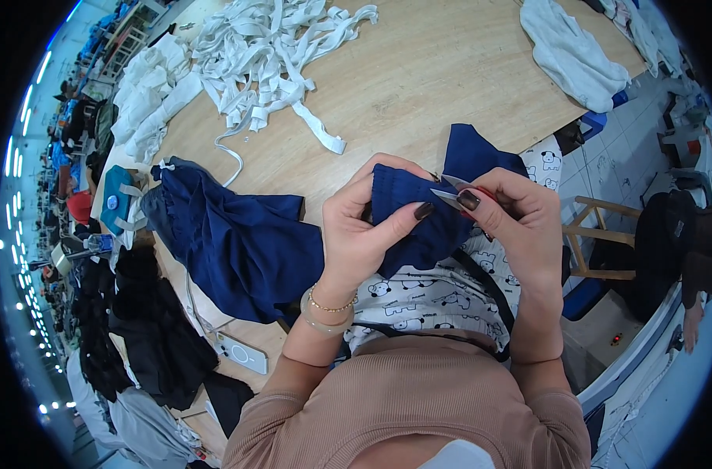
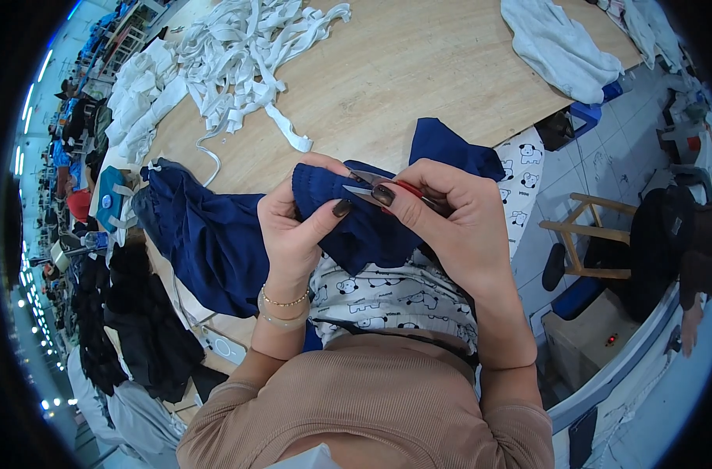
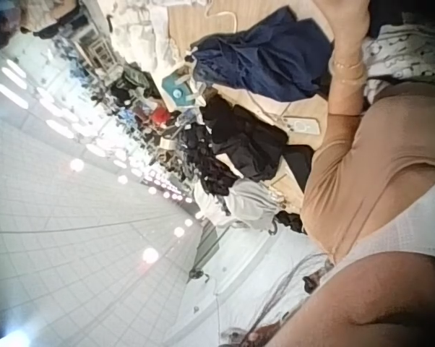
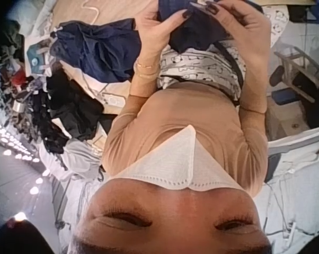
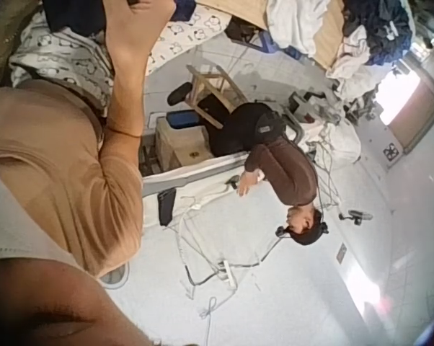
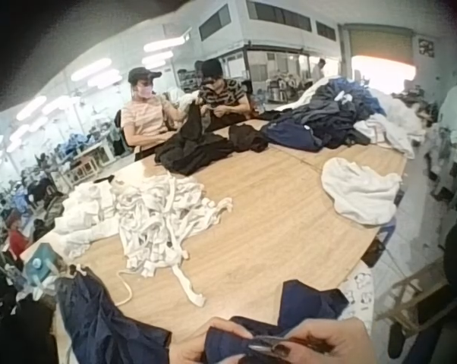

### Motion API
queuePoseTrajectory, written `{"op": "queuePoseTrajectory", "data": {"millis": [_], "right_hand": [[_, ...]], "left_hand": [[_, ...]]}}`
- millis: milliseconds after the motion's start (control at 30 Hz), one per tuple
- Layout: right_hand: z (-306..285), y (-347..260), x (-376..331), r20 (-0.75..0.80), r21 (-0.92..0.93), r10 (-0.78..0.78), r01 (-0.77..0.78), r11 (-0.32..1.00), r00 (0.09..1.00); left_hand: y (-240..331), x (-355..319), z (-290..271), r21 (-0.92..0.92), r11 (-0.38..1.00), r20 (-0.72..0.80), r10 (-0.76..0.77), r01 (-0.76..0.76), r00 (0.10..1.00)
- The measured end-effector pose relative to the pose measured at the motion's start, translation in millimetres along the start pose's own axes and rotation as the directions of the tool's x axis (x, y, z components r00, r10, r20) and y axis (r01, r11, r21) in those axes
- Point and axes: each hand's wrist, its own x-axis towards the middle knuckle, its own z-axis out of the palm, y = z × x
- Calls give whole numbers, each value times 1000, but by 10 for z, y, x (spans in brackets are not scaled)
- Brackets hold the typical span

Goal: Trimming loose threads and inserting a white drawstring into the waistband of blue athletic shorts.

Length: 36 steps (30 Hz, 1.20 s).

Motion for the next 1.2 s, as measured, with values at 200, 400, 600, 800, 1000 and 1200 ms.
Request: {"op": "queuePoseTrajectory", "data": {"millis": [200, 400, 600, 800, 1000, 1200], "right_hand": [[-41, -40, -21, 8, -155, -6, 7, 988, 1000], [-35, -74, -18, -11, -209, 1, -3, 978, 1000], [-22, -43, -6, -4, -201, 1, -2, 980, 1000], [11, 33, 25, -3, -54, -7, 6, 999, 1000], [74, 196, 50, 91, 313, 71, -96, 945, 993], [122, 189, 64, 110, 523, 100, -143, 840, 989]], "left_hand": [[-9, 11, -4, 62, 997, -4, 50, -50, 999], [-7, 21, 1, 97, 993, -16, 68, -66, 998], [-19, 27, -2, 118, 989, -7, 94, -92, 996], [10, 16, 1, 58, 998, -13, 34, -33, 999], [25, 6, 19, -65, 997, -28, -43, 41, 999], [13, 7, 23, -20, 1000, -17, -8, 8, 1000]]}}
